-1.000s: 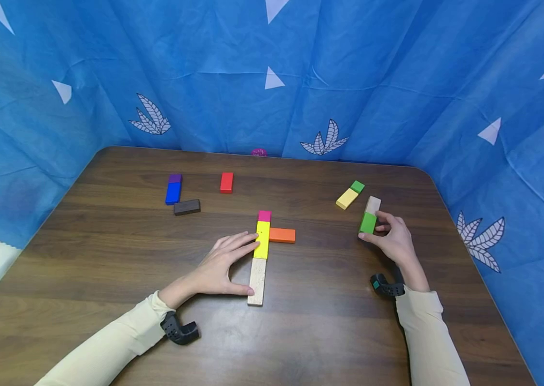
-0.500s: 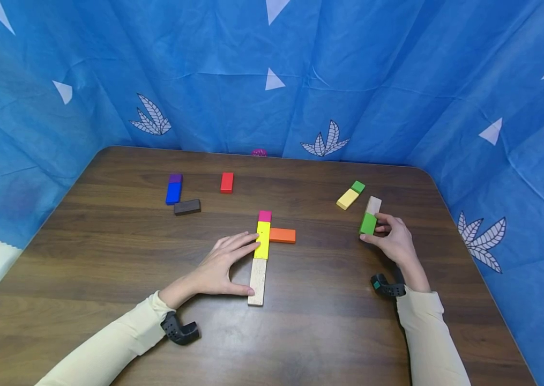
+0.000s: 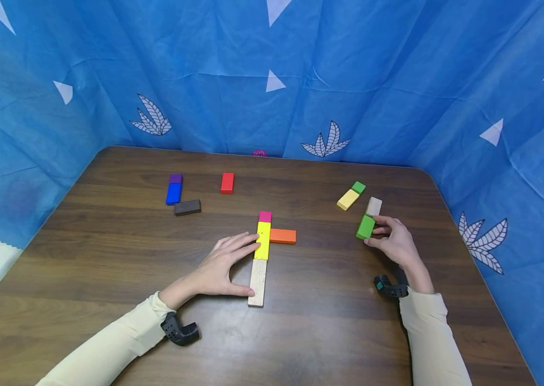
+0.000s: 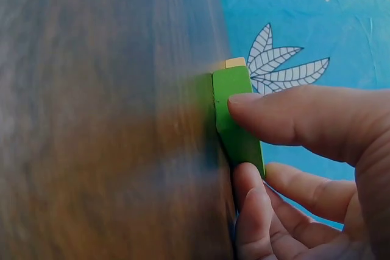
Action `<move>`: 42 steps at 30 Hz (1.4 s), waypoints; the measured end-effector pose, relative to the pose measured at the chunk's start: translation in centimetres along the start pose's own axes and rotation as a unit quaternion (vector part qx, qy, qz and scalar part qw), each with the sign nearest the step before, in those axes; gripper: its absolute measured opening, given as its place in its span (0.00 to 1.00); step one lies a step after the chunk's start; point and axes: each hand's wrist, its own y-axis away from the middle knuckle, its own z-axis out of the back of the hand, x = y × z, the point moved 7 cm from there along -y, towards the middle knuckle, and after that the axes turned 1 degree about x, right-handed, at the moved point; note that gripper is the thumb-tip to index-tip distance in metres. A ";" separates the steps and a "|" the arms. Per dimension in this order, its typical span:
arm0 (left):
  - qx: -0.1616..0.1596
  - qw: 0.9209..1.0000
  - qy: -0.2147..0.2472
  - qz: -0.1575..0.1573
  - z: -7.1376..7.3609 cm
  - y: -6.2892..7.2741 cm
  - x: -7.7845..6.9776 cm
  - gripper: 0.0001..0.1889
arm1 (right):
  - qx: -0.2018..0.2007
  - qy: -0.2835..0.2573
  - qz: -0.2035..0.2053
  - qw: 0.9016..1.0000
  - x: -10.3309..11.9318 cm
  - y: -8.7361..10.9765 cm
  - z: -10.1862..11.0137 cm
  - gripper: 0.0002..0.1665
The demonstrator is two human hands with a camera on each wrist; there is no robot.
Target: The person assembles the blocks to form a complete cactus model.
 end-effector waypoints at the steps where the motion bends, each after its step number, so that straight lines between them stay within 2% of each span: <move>1: 0.000 1.000 0.000 0.000 0.0 0.0 0.0 0.52 | 0.001 -0.001 0.002 1.000 0.0 0.0 0.0 0.42; 11: 0.000 1.000 0.003 0.006 0.1 0.1 0.1 0.52 | 0.004 0.000 0.019 1.000 0.9 -0.1 -0.2 0.42; 17: 0.001 1.000 0.000 0.009 0.0 0.2 0.1 0.52 | 0.009 -0.027 0.060 0.998 3.7 -0.2 -1.3 0.40; 23: 0.000 1.000 0.001 0.006 0.0 0.2 0.1 0.52 | 0.036 -0.048 0.098 0.993 6.9 -0.8 -3.2 0.38; 29: 0.002 1.000 0.001 0.004 -0.1 0.1 0.0 0.52 | 0.067 -0.051 0.125 0.988 9.1 -1.3 -5.6 0.37; 35: 0.004 1.000 0.005 0.005 -0.1 0.0 -0.1 0.52 | 0.085 -0.033 0.144 0.985 9.9 -1.5 -7.4 0.36; 42: 0.002 1.000 0.006 0.004 0.0 0.0 -0.1 0.52 | 0.090 -0.034 0.157 0.983 10.1 -1.5 -8.0 0.36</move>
